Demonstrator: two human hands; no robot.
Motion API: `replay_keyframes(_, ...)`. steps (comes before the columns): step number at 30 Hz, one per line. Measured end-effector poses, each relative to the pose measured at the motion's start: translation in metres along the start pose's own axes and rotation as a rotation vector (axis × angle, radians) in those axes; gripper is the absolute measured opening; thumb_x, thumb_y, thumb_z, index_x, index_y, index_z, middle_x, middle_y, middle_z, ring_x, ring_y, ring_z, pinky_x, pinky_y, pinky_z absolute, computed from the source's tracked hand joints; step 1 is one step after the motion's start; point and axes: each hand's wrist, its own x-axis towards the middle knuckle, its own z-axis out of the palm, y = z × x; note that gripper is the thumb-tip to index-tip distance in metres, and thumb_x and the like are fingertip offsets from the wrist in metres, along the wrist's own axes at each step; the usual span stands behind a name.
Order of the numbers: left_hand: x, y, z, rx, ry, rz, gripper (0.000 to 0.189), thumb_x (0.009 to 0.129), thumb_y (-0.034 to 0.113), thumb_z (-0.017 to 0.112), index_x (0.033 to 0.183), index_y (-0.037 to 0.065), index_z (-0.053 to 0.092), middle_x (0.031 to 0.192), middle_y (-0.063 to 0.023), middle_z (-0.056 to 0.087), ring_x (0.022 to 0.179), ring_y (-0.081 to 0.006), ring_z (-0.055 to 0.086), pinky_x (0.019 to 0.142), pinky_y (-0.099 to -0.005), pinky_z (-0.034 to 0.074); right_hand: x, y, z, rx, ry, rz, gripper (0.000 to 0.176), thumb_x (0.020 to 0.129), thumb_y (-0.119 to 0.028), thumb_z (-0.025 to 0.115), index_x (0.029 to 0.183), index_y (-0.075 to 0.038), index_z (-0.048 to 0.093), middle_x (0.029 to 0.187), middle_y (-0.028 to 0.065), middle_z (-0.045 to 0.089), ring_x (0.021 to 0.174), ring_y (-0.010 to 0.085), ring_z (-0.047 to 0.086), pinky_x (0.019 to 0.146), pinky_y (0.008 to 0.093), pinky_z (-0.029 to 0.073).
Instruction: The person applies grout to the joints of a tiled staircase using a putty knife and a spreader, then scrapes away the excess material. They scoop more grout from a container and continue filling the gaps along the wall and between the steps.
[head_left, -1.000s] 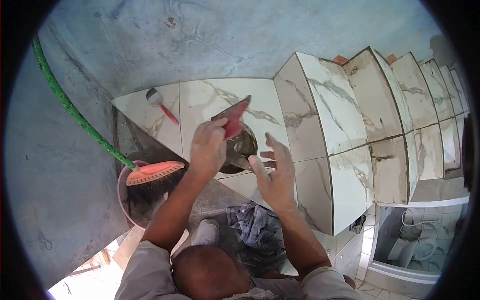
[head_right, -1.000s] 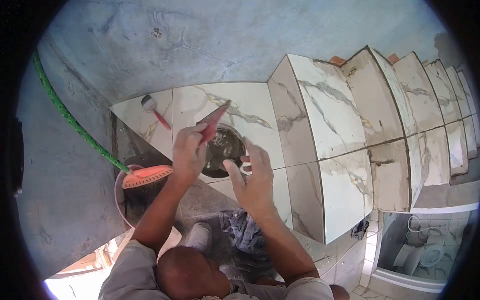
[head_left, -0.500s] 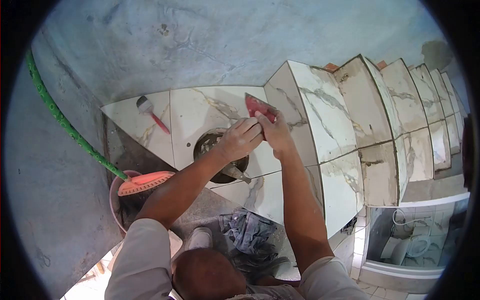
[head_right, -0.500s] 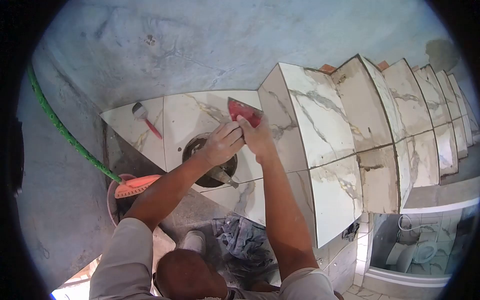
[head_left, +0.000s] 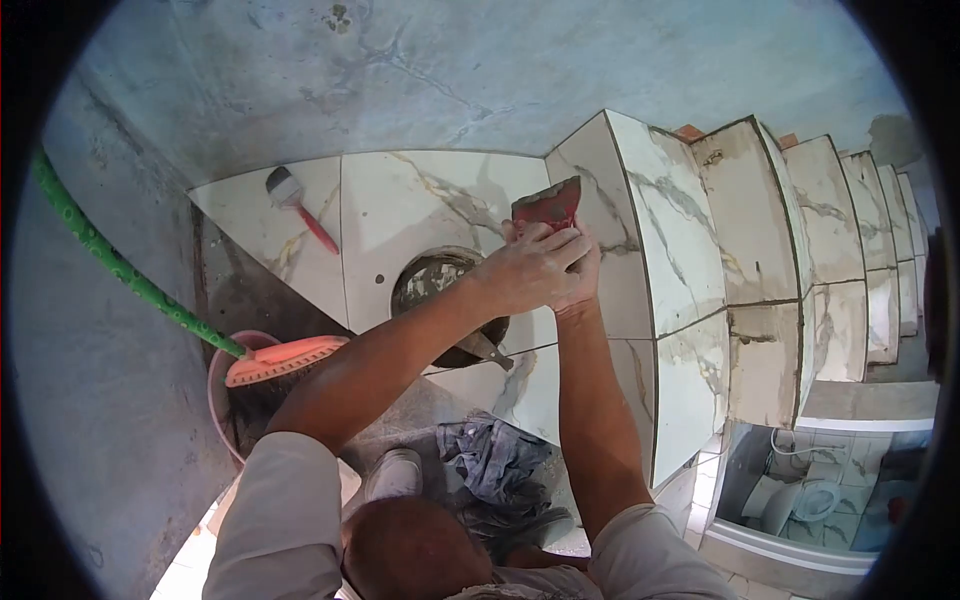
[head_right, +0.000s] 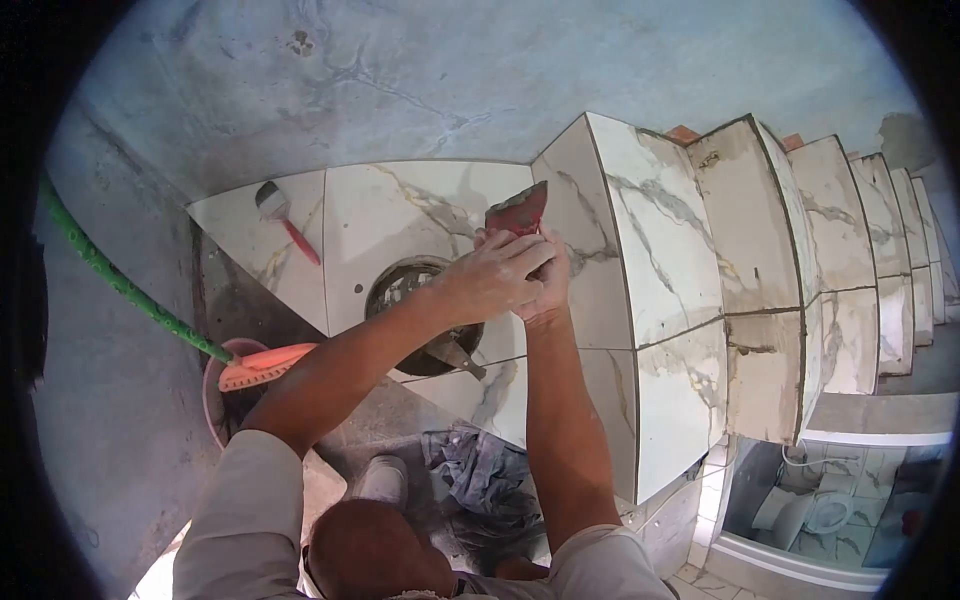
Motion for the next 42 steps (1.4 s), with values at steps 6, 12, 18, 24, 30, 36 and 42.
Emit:
replay_keyframes(6, 0.006, -0.007, -0.01, -0.154, 0.068, -0.035, 0.005, 0.072, 0.006, 0.063, 0.076, 0.006, 0.061, 0.12, -0.0142, 0.05, 0.107, -0.0315, 0.053, 0.091, -0.0427, 0.045, 0.031, -0.001, -0.024, 0.052, -0.186, -0.071, 0.045, 0.088, -0.038, 0.055, 0.108, 0.002, 0.06, 0.097, 0.0155, 0.063, 0.099, 0.0308, 0.059, 0.087, 0.0405, 0.049)
replay_keyframes(12, -0.039, -0.075, -0.027, -0.23, 0.266, -0.488, 0.009, 0.076, 0.003, 0.062, 0.085, 0.003, 0.061, 0.096, -0.014, 0.058, 0.096, -0.0355, 0.055, 0.088, -0.0441, 0.045, 0.088, 0.002, -0.033, -0.967, 0.132, -0.566, 0.048, 0.081, -0.023, 0.068, 0.123, -0.001, 0.058, 0.13, 0.0145, 0.044, 0.112, 0.032, 0.051, 0.097, 0.0423, 0.044)
replay_keyframes(18, -0.119, -0.163, -0.004, 0.355, 0.254, -0.784, 0.026, 0.076, 0.007, 0.064, 0.101, 0.001, 0.059, 0.105, -0.0192, 0.057, 0.105, -0.0385, 0.053, 0.092, -0.0464, 0.043, 0.138, 0.011, -0.041, -1.907, 0.428, -0.738, 0.059, 0.077, -0.038, 0.071, 0.127, -0.008, 0.061, 0.136, 0.0184, 0.039, 0.125, 0.0389, 0.037, 0.106, 0.0488, 0.031)
replay_keyframes(24, -0.122, -0.161, 0.007, 0.482, 0.14, -0.798, 0.032, 0.08, 0.013, 0.063, 0.105, -0.003, 0.053, 0.116, -0.0226, 0.05, 0.112, -0.0402, 0.048, 0.096, -0.0506, 0.039, 0.177, 0.033, -0.05, -1.947, 0.412, -0.896, 0.054, 0.079, -0.042, 0.067, 0.122, -0.008, 0.065, 0.141, 0.0197, 0.036, 0.126, 0.0437, 0.031, 0.105, 0.0565, 0.027)
replay_keyframes(30, -0.112, -0.159, 0.006, 0.518, -0.004, -0.842, 0.034, 0.082, 0.016, 0.061, 0.107, -0.005, 0.051, 0.118, -0.0247, 0.048, 0.114, -0.0419, 0.046, 0.097, -0.0521, 0.038, 0.178, 0.024, -0.051, -1.949, 0.376, -0.777, 0.053, 0.08, -0.041, 0.066, 0.122, -0.009, 0.064, 0.14, 0.017, 0.038, 0.124, 0.0421, 0.033, 0.102, 0.0553, 0.03)
replay_keyframes(36, -0.109, -0.16, 0.007, 0.54, -0.092, -0.871, 0.036, 0.082, 0.016, 0.059, 0.109, -0.006, 0.049, 0.12, -0.0266, 0.046, 0.115, -0.0445, 0.044, 0.097, -0.0547, 0.036, 0.175, 0.011, -0.036, -1.985, 0.346, -0.61, 0.052, 0.082, -0.044, 0.066, 0.12, -0.009, 0.065, 0.137, 0.0144, 0.044, 0.123, 0.0376, 0.036, 0.097, 0.0557, 0.035)
replay_keyframes(42, -0.109, -0.161, 0.009, 0.579, -0.125, -0.869, 0.035, 0.081, 0.015, 0.06, 0.107, -0.005, 0.049, 0.12, -0.0265, 0.046, 0.115, -0.0442, 0.043, 0.097, -0.0542, 0.036, 0.148, -0.022, 0.006, -2.083, 0.3, -0.196, 0.052, 0.083, -0.047, 0.064, 0.12, -0.01, 0.064, 0.134, 0.0128, 0.05, 0.123, 0.0366, 0.039, 0.096, 0.0592, 0.037)
